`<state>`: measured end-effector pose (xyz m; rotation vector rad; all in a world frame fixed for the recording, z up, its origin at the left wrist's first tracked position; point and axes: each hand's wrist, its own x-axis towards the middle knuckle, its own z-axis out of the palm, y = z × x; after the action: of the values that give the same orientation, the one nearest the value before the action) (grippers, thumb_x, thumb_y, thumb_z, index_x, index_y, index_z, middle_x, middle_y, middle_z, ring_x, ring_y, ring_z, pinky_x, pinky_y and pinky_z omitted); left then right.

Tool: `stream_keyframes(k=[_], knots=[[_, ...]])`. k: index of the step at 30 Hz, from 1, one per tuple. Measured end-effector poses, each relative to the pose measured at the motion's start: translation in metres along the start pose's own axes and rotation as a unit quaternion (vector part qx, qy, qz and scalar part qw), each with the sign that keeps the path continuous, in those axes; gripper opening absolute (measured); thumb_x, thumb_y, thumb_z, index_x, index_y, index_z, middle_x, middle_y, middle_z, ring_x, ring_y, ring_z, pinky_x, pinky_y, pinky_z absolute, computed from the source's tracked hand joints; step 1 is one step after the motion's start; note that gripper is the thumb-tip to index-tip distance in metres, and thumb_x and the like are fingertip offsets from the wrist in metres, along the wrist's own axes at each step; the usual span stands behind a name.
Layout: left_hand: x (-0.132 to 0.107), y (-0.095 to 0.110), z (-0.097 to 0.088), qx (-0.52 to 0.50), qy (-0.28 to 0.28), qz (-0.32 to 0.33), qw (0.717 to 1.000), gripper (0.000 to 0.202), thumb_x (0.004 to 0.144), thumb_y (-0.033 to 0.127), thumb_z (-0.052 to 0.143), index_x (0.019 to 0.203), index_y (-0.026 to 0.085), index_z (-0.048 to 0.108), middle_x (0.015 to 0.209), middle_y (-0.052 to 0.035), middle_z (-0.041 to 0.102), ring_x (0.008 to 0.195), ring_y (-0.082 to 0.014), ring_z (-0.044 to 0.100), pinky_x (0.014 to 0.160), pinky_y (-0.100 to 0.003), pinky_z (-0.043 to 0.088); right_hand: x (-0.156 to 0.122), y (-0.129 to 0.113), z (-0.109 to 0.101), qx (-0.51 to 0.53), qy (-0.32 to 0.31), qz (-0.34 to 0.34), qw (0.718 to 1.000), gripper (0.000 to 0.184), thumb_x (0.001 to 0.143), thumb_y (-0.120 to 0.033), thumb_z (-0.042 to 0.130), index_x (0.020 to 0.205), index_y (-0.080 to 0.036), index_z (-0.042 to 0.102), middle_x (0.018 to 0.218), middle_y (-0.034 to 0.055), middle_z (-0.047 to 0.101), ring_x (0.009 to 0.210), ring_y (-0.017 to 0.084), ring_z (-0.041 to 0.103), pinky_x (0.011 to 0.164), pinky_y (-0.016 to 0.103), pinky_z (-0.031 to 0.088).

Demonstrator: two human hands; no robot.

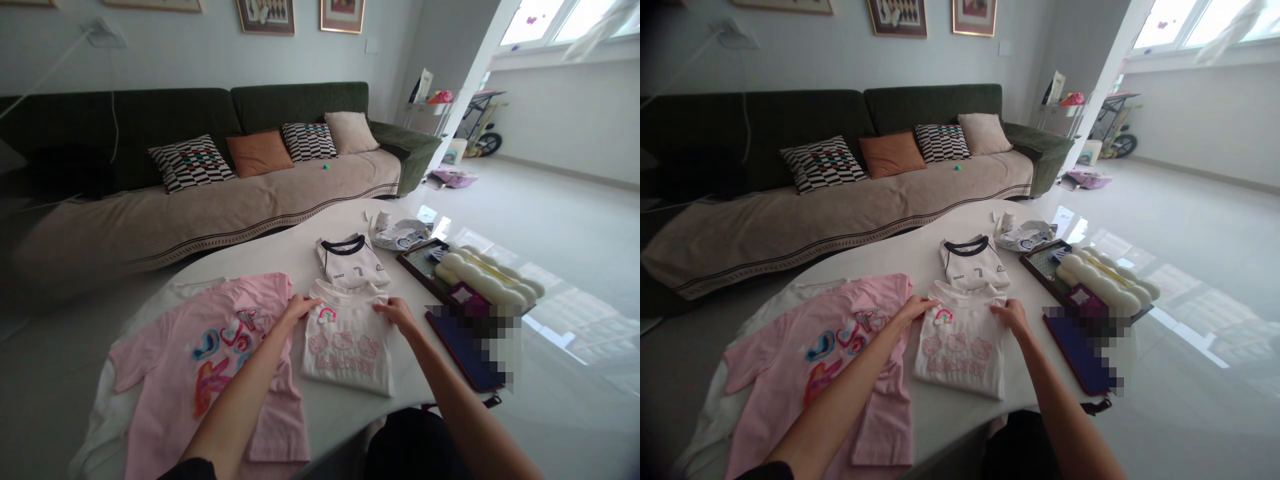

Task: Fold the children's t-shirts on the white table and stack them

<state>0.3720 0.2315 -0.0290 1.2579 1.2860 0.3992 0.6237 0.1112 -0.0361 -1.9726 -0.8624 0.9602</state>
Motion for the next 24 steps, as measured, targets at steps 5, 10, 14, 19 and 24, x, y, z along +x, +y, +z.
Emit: stream_keyframes(k=[5, 10, 14, 19, 24], knots=[[-0.019, 0.012, -0.002, -0.064, -0.088, 0.014, 0.994, 0.032, 0.057, 0.03, 0.071, 0.082, 0.011, 0.064, 0.075, -0.0069, 0.067, 0.068, -0.0169, 0.061, 0.064, -0.026, 0.045, -0.013, -0.016, -0.008, 0.049, -0.07, 0.03, 0.996, 0.03, 0.054, -0.037, 0.066, 0.068, -0.012, 0.06, 0.056, 0.0013, 0.057, 0.05, 0.012, 0.052, 0.044, 0.022, 0.036], [-0.044, 0.012, -0.006, -0.126, -0.148, 0.055, 0.979, 0.054, 0.063, 0.029, 0.067, 0.114, 0.021, 0.049, 0.085, -0.0031, 0.065, 0.068, -0.014, 0.06, 0.061, -0.024, 0.044, -0.046, -0.014, -0.014, 0.131, -0.191, -0.05, 0.972, 0.058, 0.06, -0.034, 0.065, 0.114, -0.024, 0.046, 0.091, 0.0024, 0.063, 0.075, 0.016, 0.06, 0.055, 0.022, 0.044], [-0.057, 0.027, -0.018, -0.071, -0.186, 0.031, 0.979, 0.057, 0.069, 0.037, 0.062, 0.121, 0.029, 0.041, 0.081, -0.0001, 0.061, 0.06, -0.0127, 0.057, 0.051, -0.021, 0.041, -0.055, -0.011, -0.021, 0.153, -0.226, -0.064, 0.96, 0.062, 0.068, -0.039, 0.059, 0.123, -0.025, 0.033, 0.083, 0.0018, 0.064, 0.068, 0.016, 0.06, 0.053, 0.024, 0.046], [-0.029, 0.096, -0.029, -0.129, -0.205, 0.085, 0.966, 0.058, 0.07, 0.034, 0.063, 0.122, 0.032, 0.038, 0.086, -0.0002, 0.06, 0.06, -0.0106, 0.055, 0.053, -0.021, 0.043, -0.004, -0.059, -0.063, 0.2, -0.18, -0.103, 0.958, 0.062, 0.065, -0.034, 0.063, 0.12, -0.026, 0.036, 0.081, 0.0021, 0.064, 0.061, 0.015, 0.059, 0.051, 0.024, 0.045], [0.056, 0.149, -0.011, -0.171, -0.122, 0.081, 0.974, 0.041, 0.075, 0.02, 0.057, 0.113, 0.027, 0.045, 0.077, 0.0012, 0.058, 0.053, -0.0063, 0.051, 0.053, -0.019, 0.043, 0.101, -0.113, -0.08, 0.13, -0.091, -0.121, 0.98, 0.052, 0.063, -0.028, 0.061, 0.112, -0.023, 0.046, 0.068, -0.0009, 0.061, 0.051, 0.011, 0.053, 0.046, 0.021, 0.041]])
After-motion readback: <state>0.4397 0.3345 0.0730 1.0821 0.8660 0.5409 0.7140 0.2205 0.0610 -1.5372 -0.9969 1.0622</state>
